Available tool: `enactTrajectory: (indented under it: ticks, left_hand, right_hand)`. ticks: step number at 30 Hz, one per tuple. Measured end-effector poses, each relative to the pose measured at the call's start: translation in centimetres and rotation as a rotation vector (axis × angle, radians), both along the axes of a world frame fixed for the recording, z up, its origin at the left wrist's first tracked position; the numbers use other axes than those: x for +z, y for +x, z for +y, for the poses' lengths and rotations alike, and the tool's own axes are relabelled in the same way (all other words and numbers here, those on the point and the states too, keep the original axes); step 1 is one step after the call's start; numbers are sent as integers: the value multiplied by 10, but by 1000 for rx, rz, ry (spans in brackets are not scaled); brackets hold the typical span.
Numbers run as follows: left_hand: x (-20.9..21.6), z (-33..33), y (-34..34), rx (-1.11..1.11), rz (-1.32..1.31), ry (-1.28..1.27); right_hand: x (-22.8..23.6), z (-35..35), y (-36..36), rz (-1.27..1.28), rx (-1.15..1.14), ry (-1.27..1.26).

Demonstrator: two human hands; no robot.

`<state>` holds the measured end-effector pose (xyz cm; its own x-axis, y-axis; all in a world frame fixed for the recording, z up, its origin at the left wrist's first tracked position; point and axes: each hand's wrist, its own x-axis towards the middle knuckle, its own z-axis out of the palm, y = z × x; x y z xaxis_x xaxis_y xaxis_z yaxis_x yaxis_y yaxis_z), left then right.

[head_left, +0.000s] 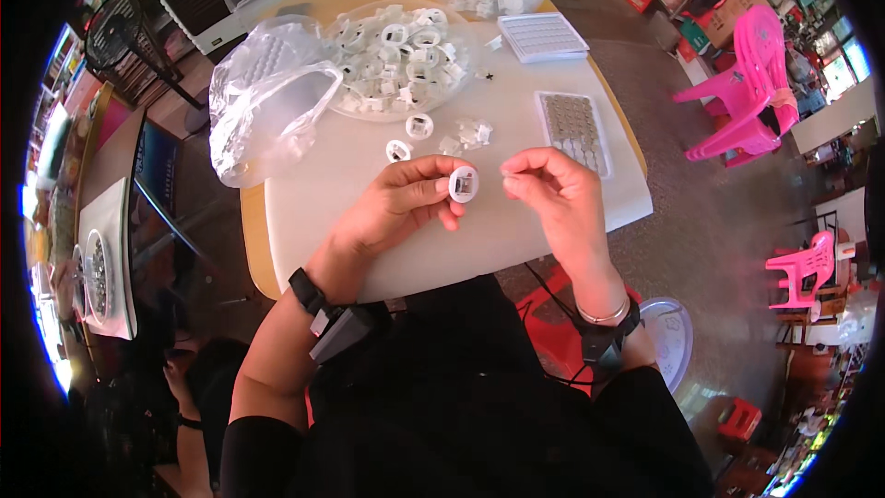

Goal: The user is seen assembling small white electronic or plastic components by hand.

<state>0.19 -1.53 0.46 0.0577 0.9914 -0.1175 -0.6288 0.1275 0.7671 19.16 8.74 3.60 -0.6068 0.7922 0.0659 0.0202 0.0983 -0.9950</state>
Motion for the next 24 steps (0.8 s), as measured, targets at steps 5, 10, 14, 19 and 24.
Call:
enactTrajectory:
  ticks: [5,10,14,19,24]
  left_hand:
    - [-1,-1,0,0,-31,8]
    - [0,-2,0,6,-19,8]
    - [-4,-1,-2,5,-46,17]
    - [-4,1,-3,27,-36,3]
    - [-4,1,-2,19,-44,0]
  right_hand:
    - [2,-23,-19,34,-89,160]
    - [-7,-25,-24,-12,-92,553]
    - [-9,-32,-28,-29,-105,678]
    - [-15,-35,-29,-63,-105,959]
    - [-17,-31,-28,-43,-118,953]
